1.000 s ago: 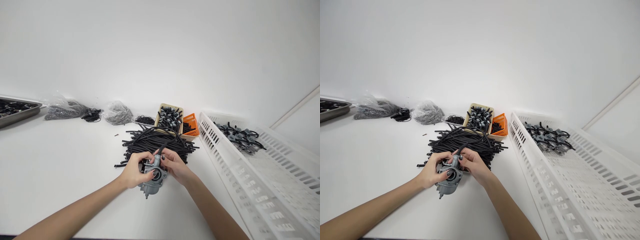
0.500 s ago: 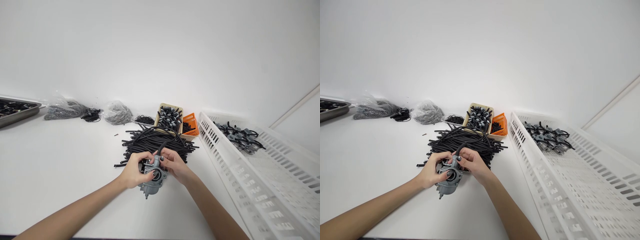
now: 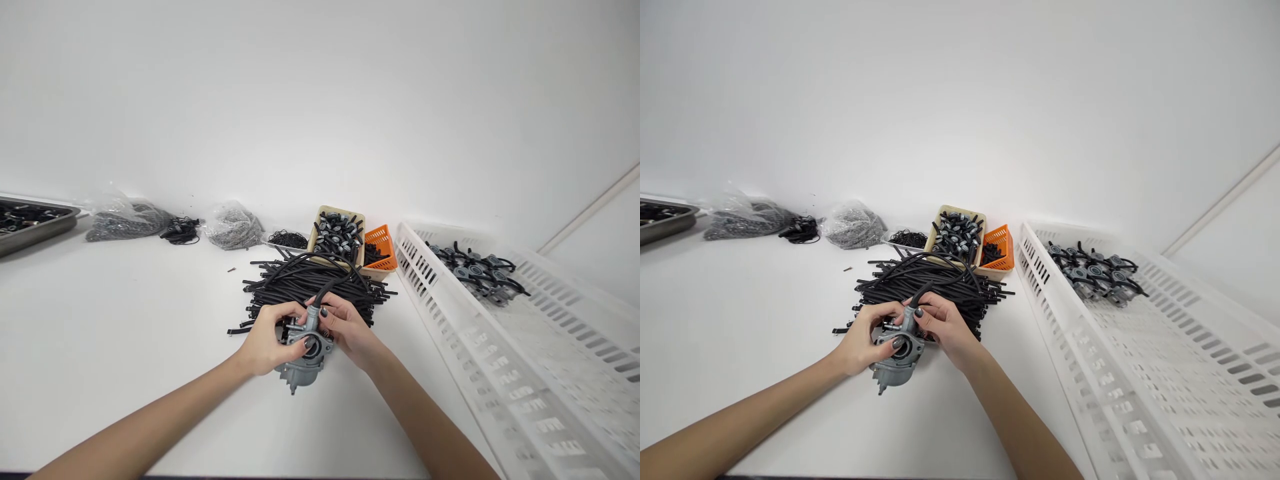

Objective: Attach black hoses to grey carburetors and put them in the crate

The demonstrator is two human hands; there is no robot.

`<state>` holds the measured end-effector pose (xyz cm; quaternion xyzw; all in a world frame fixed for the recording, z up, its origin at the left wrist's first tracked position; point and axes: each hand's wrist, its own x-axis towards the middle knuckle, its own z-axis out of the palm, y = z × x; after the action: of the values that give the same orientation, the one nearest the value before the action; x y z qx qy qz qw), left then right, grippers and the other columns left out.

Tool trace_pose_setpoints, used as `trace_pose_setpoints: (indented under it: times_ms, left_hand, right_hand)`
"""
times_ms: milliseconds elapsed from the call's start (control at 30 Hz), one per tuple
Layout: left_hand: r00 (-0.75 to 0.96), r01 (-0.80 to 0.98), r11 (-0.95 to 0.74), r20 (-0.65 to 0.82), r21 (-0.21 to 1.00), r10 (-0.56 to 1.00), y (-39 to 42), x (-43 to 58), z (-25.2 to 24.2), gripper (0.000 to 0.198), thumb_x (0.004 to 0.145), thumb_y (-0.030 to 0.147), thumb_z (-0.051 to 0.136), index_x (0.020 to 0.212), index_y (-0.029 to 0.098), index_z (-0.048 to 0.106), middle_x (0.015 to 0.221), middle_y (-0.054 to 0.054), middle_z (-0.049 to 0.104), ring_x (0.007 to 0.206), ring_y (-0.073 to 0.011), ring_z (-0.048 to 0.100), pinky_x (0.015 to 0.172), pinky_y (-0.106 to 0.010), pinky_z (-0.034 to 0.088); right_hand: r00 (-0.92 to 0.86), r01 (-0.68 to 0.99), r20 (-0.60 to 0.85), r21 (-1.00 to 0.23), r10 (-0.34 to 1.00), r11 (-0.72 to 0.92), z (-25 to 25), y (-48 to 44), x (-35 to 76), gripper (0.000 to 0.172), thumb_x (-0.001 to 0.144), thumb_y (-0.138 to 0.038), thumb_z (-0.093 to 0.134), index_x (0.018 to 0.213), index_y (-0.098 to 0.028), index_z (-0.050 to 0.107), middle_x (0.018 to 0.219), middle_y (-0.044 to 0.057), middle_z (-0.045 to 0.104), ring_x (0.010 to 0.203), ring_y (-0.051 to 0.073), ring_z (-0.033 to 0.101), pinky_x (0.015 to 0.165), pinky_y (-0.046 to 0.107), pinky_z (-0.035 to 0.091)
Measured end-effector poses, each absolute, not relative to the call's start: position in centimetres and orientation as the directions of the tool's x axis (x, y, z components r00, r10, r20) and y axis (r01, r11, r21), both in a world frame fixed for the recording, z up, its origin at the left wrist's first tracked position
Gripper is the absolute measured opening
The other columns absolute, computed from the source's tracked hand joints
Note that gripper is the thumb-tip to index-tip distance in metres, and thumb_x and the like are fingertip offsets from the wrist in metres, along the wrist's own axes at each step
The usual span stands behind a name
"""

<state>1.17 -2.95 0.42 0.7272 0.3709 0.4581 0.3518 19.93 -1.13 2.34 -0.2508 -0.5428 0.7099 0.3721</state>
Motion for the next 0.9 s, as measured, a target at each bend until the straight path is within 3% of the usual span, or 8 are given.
trace_pose_setpoints:
  times_ms: [200, 500, 733, 900]
  left_hand:
    - [0.306, 0.217, -0.481, 0.409, 0.849, 0.86, -3.0, 1.2, 0.5, 0.021, 0.066, 0.035, 0.063, 0.07, 0.019, 0.051, 0.069, 0.001, 0.056, 0.067, -0.0147, 0.047, 0.067, -0.028, 0.04]
    - [0.306, 0.23, -0.472, 0.397, 0.851, 0.865, -3.0, 1.3, 0.8, 0.022, 0.066, 0.037, 0.063, 0.072, 0.019, 0.053, 0.071, 0.0, 0.06, 0.069, -0.0163, 0.05, 0.068, -0.028, 0.041]
    - [0.324, 0.238, -0.462, 0.379, 0.854, 0.867, -3.1, 1.2, 0.7, 0.023, 0.067, 0.038, 0.063, 0.073, 0.019, 0.053, 0.076, -0.003, 0.065, 0.072, -0.0182, 0.055, 0.071, -0.03, 0.044]
    - [0.315, 0.25, -0.468, 0.386, 0.848, 0.867, -3.1, 1.2, 0.7, 0.021, 0.066, 0.036, 0.063, 0.072, 0.018, 0.054, 0.073, -0.001, 0.064, 0.069, -0.0168, 0.053, 0.069, -0.028, 0.043]
  right_hand:
    - [-0.616, -0.266, 0.048, -0.952, 0.786, -0.15, 2.9, -1.3, 19.9, 0.033, 0.079, -0.046, 0.078, 0.095, -0.019, 0.07, 0.076, 0.0, 0.068, 0.059, 0.008, 0.048, 0.058, 0.022, 0.036]
    - [-0.599, -0.253, 0.014, -0.952, 0.801, -0.173, 2.6, -1.1, 19.9, 0.037, 0.073, -0.044, 0.084, 0.086, -0.018, 0.061, 0.077, 0.001, 0.07, 0.068, 0.012, 0.057, 0.061, 0.023, 0.036]
    - [-0.535, -0.293, -0.026, -0.932, 0.844, -0.215, 2.4, -1.0, 19.7, 0.039, 0.072, -0.049, 0.083, 0.074, -0.018, 0.06, 0.063, -0.003, 0.056, 0.055, 0.009, 0.041, 0.055, 0.024, 0.032]
    - [-0.489, -0.289, -0.005, -0.942, 0.872, -0.168, 1.8, -0.8, 19.5, 0.039, 0.07, -0.048, 0.084, 0.082, -0.017, 0.064, 0.069, -0.001, 0.061, 0.057, 0.008, 0.043, 0.055, 0.023, 0.032]
